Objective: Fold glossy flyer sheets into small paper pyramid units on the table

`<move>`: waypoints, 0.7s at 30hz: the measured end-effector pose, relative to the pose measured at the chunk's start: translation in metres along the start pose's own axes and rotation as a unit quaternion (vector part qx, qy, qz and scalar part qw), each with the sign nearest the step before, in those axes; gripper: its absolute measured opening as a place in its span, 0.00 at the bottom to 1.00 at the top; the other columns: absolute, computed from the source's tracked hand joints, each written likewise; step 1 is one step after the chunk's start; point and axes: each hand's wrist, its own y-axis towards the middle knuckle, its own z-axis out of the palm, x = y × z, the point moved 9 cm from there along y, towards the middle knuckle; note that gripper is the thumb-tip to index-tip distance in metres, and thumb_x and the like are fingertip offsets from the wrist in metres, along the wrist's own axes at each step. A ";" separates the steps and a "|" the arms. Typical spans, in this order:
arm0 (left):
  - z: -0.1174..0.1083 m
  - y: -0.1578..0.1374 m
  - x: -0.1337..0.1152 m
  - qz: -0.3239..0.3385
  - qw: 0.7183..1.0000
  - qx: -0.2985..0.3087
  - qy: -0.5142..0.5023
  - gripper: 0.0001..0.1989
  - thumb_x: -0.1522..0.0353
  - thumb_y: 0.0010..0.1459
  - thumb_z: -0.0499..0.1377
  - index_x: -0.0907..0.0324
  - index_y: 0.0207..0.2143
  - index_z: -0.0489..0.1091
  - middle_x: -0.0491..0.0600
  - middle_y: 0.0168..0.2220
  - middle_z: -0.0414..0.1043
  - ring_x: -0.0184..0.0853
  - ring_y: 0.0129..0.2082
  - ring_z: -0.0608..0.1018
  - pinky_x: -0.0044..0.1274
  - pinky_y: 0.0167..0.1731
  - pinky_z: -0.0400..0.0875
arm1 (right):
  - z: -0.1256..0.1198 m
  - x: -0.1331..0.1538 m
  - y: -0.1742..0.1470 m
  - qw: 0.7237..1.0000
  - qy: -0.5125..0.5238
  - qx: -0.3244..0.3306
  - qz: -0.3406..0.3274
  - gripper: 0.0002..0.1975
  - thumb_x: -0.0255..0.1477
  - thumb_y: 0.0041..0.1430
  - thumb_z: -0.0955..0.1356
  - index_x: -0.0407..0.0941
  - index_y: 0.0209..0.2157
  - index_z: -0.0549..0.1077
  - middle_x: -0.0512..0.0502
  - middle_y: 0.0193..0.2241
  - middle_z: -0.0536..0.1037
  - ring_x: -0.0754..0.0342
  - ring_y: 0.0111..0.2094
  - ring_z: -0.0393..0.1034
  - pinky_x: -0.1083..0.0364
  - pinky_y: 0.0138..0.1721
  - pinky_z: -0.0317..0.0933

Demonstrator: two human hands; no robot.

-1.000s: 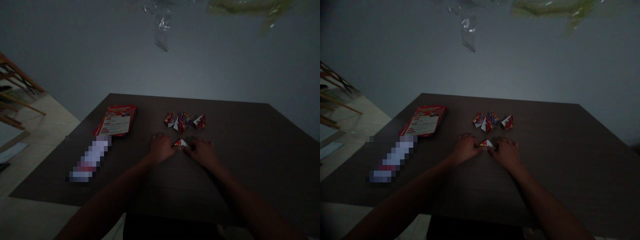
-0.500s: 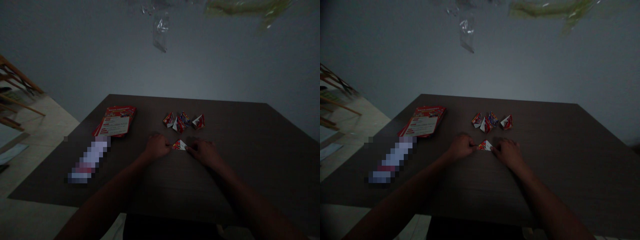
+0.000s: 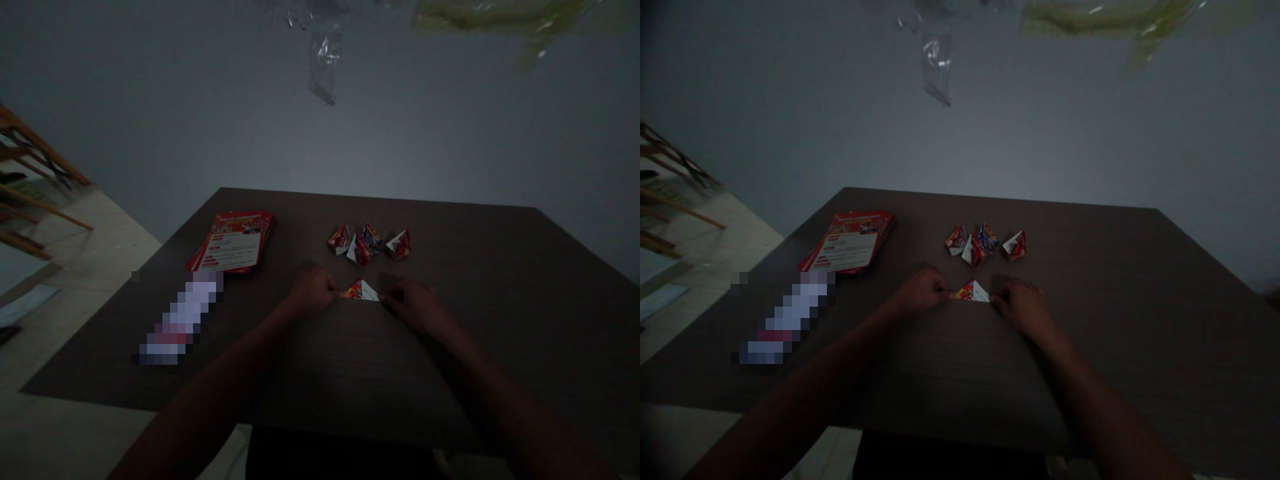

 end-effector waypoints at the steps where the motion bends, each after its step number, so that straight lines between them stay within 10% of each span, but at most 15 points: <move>1: 0.000 0.000 0.000 -0.002 1.000 -0.001 -0.003 0.15 0.59 0.50 0.56 0.61 0.28 0.76 0.46 0.25 0.73 0.31 0.26 0.72 0.20 0.24 0.58 | -0.001 0.000 0.000 1.000 0.006 0.002 0.000 0.14 0.38 0.56 0.63 0.45 0.32 0.76 0.42 0.35 0.77 0.48 0.36 0.70 0.53 0.34 0.55; 21: -0.002 0.001 0.000 0.051 0.997 -0.050 -0.038 0.12 0.69 0.47 0.57 0.61 0.35 0.74 0.46 0.26 0.71 0.31 0.27 0.71 0.20 0.27 0.62 | -0.003 -0.005 -0.002 0.993 0.115 -0.022 -0.013 0.09 0.32 0.50 0.66 0.44 0.31 0.75 0.44 0.30 0.78 0.50 0.30 0.71 0.55 0.30 0.58</move>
